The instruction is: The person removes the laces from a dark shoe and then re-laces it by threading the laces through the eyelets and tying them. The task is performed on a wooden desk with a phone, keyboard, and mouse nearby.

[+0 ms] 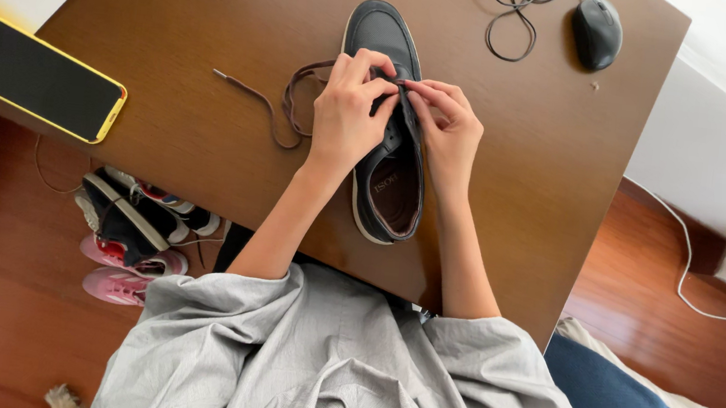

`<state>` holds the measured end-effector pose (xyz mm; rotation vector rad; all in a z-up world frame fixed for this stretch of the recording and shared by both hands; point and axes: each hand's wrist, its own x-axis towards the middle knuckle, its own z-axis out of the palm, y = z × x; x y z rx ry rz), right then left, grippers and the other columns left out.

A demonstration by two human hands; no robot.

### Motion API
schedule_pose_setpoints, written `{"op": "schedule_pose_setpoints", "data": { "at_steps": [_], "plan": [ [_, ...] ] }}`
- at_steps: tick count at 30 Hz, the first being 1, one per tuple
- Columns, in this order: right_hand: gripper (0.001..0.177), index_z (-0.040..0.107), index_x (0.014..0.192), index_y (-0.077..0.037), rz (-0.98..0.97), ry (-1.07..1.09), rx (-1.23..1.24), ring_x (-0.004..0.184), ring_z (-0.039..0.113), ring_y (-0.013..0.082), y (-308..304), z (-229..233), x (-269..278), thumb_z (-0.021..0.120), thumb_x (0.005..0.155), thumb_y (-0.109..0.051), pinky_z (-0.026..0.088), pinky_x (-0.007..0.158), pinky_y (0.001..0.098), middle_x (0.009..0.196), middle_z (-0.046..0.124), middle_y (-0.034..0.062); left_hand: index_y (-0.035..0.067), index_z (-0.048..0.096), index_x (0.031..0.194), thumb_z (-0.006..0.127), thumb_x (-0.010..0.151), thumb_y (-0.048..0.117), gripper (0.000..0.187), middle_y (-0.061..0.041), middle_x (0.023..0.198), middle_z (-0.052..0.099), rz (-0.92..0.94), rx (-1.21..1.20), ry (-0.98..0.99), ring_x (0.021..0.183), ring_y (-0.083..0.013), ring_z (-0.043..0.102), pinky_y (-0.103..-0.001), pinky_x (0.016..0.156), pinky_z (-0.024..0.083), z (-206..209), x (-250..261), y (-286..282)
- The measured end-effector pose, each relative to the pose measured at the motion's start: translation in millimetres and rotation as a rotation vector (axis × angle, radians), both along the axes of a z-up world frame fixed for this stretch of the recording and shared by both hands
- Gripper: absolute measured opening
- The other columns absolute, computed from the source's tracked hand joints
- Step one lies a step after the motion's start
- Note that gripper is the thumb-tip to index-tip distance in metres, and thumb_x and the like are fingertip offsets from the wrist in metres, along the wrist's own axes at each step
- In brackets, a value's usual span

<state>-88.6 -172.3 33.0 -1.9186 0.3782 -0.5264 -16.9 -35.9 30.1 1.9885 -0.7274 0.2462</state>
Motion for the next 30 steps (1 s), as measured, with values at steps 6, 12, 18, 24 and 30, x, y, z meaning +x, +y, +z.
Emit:
{"op": "schedule_pose_setpoints", "data": {
  "at_steps": [6, 12, 18, 24, 30],
  "plan": [
    [0.007, 0.077, 0.102, -0.001, -0.054, -0.099, -0.09, 0.087, 0.07, 0.0082, 4, -13, 3, 0.075, 0.095, -0.002, 0.06, 0.074, 0.0223, 0.104, 0.073, 0.0037, 0.007, 0.07, 0.108, 0.079, 0.087, 0.011, 0.023, -0.003, 0.133, 0.057, -0.039, -0.049, -0.045, 0.109, -0.0255, 0.056, -0.043, 0.095, 0.049, 11, -12, 15],
    [0.009, 0.073, 0.107, 0.005, -0.024, -0.095, 0.22, 0.089, 0.072, 0.0104, -6, -20, 3, 0.069, 0.101, 0.0, 0.06, 0.083, 0.0249, 0.099, 0.075, 0.0066, 0.004, 0.048, 0.141, 0.08, 0.085, 0.018, 0.066, -0.019, 0.146, 0.044, -0.075, -0.118, -0.199, 0.132, -0.0386, 0.047, -0.059, 0.114, 0.034, 15, -36, 35],
    [0.011, 0.071, 0.106, 0.006, -0.028, -0.099, 0.29, 0.091, 0.074, 0.0123, -7, -8, 0, 0.065, 0.101, -0.001, 0.064, 0.087, 0.0277, 0.099, 0.074, 0.0074, 0.004, 0.05, 0.119, 0.07, 0.076, 0.001, 0.047, -0.014, 0.123, 0.053, 0.044, -0.171, -0.044, 0.114, -0.0347, 0.054, -0.045, 0.098, 0.047, -5, -54, 33],
    [0.014, 0.069, 0.106, 0.006, -0.154, -0.157, 0.13, 0.091, 0.074, 0.0136, -44, -6, -10, 0.063, 0.106, -0.006, 0.062, 0.089, 0.0283, 0.1, 0.078, 0.0105, 0.005, 0.049, 0.104, 0.066, 0.075, -0.003, 0.035, -0.008, 0.109, 0.054, 0.103, -0.188, -0.025, 0.097, -0.0286, 0.057, -0.039, 0.075, 0.05, -21, -59, 30],
    [0.021, 0.073, 0.099, 0.0, -0.787, -0.361, 0.229, 0.086, 0.078, 0.0118, -158, -6, -57, 0.06, 0.103, -0.015, 0.062, 0.086, 0.0277, 0.093, 0.081, 0.0078, 0.006, 0.047, 0.101, 0.065, 0.078, -0.003, 0.03, -0.008, 0.108, 0.053, 0.119, -0.213, -0.006, 0.095, -0.0286, 0.057, -0.038, 0.069, 0.05, -24, -61, 26]
  ]
}}
